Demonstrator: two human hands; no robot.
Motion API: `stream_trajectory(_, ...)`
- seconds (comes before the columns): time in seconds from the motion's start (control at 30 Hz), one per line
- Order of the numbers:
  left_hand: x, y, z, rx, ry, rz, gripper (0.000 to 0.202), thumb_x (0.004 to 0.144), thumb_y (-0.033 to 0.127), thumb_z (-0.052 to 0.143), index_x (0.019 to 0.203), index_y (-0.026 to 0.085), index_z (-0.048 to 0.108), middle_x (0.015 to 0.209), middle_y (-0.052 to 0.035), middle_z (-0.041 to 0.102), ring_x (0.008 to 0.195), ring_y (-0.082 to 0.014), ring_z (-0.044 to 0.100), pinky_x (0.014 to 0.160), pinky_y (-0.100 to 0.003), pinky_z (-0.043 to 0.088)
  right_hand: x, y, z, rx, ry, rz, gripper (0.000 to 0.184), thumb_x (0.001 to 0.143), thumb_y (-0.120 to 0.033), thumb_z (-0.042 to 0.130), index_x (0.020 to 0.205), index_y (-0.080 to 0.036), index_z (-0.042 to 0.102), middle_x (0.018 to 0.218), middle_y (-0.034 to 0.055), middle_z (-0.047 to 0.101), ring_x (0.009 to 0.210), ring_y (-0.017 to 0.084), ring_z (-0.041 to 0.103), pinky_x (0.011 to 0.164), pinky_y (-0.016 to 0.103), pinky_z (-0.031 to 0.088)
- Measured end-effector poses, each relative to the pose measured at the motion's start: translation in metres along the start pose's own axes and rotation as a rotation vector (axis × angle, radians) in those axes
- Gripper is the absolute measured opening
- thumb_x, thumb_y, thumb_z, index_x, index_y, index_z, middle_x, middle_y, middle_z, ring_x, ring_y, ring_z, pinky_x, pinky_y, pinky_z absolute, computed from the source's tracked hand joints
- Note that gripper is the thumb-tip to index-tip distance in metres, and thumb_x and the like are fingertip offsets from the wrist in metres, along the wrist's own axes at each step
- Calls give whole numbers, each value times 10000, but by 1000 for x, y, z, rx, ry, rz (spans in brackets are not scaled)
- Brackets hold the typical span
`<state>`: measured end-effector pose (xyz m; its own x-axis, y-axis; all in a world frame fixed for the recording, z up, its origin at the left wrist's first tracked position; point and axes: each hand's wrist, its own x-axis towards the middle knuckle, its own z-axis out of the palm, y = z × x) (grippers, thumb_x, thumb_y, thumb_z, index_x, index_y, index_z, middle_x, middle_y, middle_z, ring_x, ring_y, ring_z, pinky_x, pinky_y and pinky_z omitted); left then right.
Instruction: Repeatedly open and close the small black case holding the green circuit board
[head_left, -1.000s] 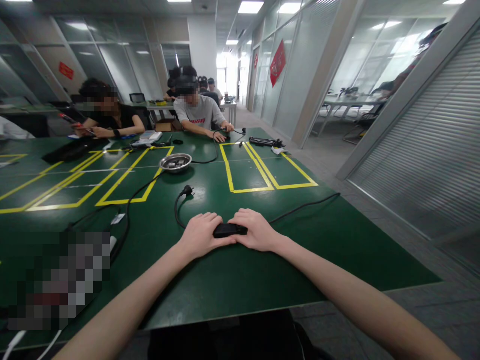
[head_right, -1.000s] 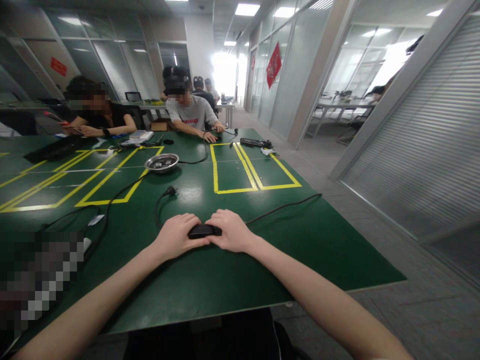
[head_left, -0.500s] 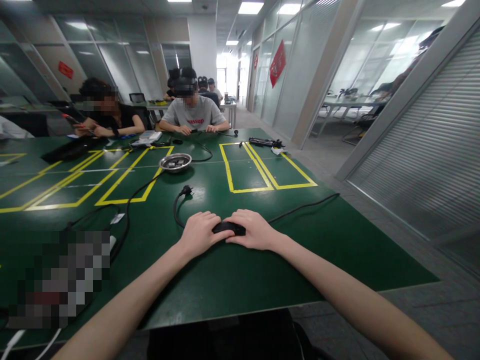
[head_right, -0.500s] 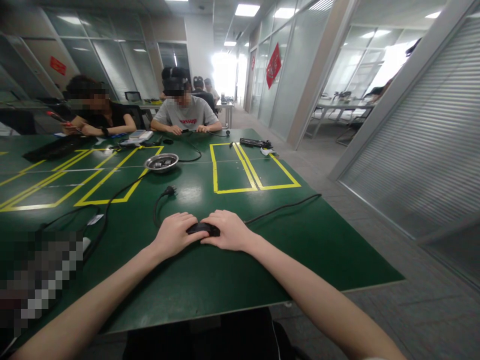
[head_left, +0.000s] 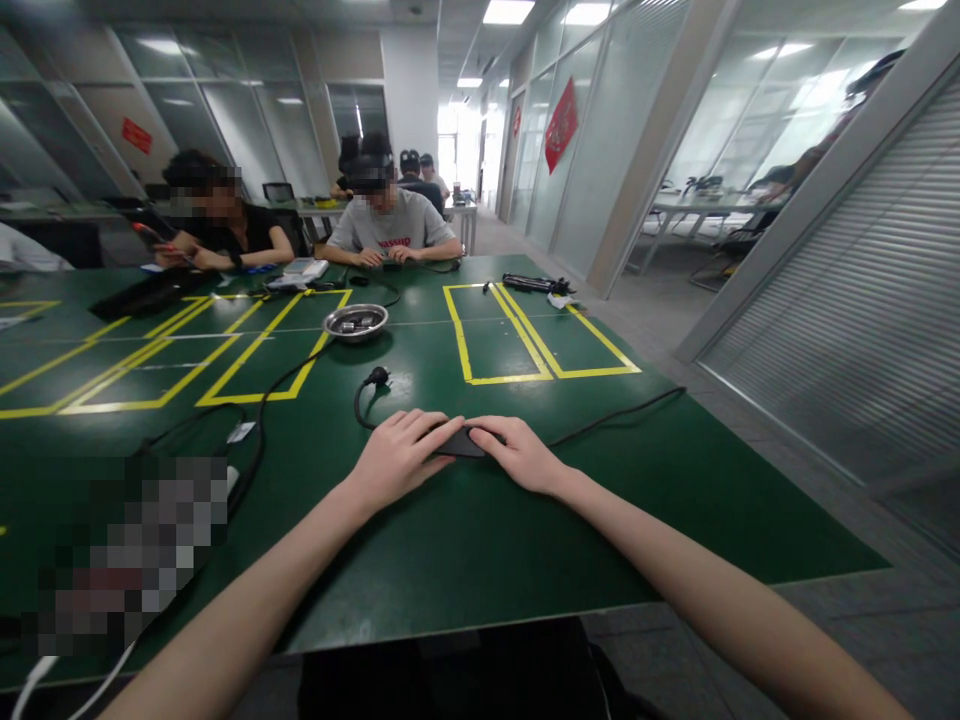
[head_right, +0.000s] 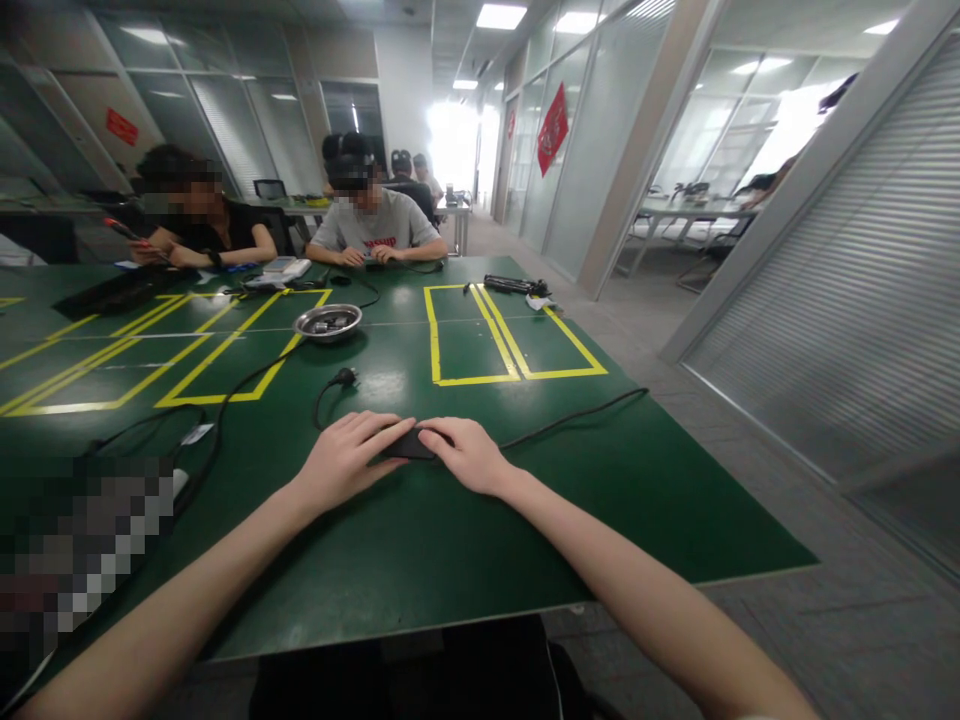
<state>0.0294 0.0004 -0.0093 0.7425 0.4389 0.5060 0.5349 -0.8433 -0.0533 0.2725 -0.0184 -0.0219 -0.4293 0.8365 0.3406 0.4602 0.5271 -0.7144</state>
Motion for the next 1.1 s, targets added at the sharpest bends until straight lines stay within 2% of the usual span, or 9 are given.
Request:
stream_trajectory(0.1, 2, 2, 1, 8, -28, 43, 434, 1065, 402, 496, 1450, 207, 539, 1209, -137, 716, 1041, -261, 670, 889, -391, 504, 0, 3, -1, 137, -90, 97, 364, 1067, -408, 413, 1215, -191, 665, 991, 52, 743, 816, 196, 695, 787, 330, 541)
stream_trajectory(0.17, 2, 3, 2, 3, -69, 43, 475, 1052, 460, 508, 1432, 180, 558, 1137, -139, 733, 997, -269, 669, 870, -401, 499, -1, 3, 0, 89, -85, 110, 358, 1059, -425, 439, 1264, -200, 627, 927, 29, 717, 742, 178, 670, 754, 321, 538)
stream_trajectory(0.3, 0, 2, 4, -53, -152, -17, 479, 1037, 483, 516, 1379, 160, 606, 1055, -135, 745, 930, -265, 670, 838, -401, 497, -3, -2, 0, -152, 9, -125, 387, 919, -449, 708, 1223, -217, 645, 1098, 87, 702, 992, 242, 664, 893, 374, 533)
stream_trajectory(0.4, -1, 1, 4, -75, -184, -63, 470, 1041, 503, 494, 1320, 156, 645, 1000, -125, 741, 880, -251, 672, 839, -393, 503, -3, -4, -2, -236, -7, -236, 286, 938, -409, 704, 1148, -216, 684, 1055, 93, 717, 969, 241, 682, 856, 358, 546)
stream_trajectory(0.53, 0, 2, 1, -124, -155, -63, 500, 1024, 547, 520, 1296, 147, 649, 950, -108, 729, 848, -241, 678, 801, -362, 520, -3, 1, -2, -331, -29, -233, 282, 985, -428, 644, 1132, -198, 714, 992, 95, 761, 896, 240, 725, 806, 341, 551)
stream_trajectory(0.67, 2, 7, -1, -183, -89, -75, 377, 1024, 485, 556, 1183, 168, 685, 973, -102, 743, 873, -235, 691, 807, -348, 528, -4, 5, -1, -346, -11, -183, 281, 992, -429, 628, 1121, -202, 732, 1011, 106, 785, 901, 246, 743, 831, 345, 550)
stream_trajectory(0.87, 1, 7, 0, -183, -63, -40, 322, 1046, 420, 530, 1205, 189, 688, 1038, -108, 759, 931, -235, 683, 847, -373, 531, -4, -2, -7, -66, -97, -107, 321, 901, -398, 726, 1144, -201, 654, 1060, 70, 747, 922, 218, 704, 836, 339, 545)
stream_trajectory(1.03, -1, 3, 7, -182, -31, 3, 317, 1028, 407, 586, 1248, 196, 674, 1077, -99, 763, 971, -234, 678, 858, -364, 534, -3, -1, -8, 324, -257, 143, 338, 926, -397, 661, 1194, -203, 595, 1012, 37, 729, 718, 141, 672, 671, 284, 563)
stream_trajectory(1.1, -1, 2, 9, -190, -21, 8, 328, 1012, 386, 619, 1274, 193, 663, 1086, -97, 763, 991, -236, 678, 870, -366, 535, -2, 2, -5, 361, -251, 181, 385, 896, -397, 687, 1215, -188, 634, 1039, 54, 746, 755, 161, 697, 698, 306, 587)
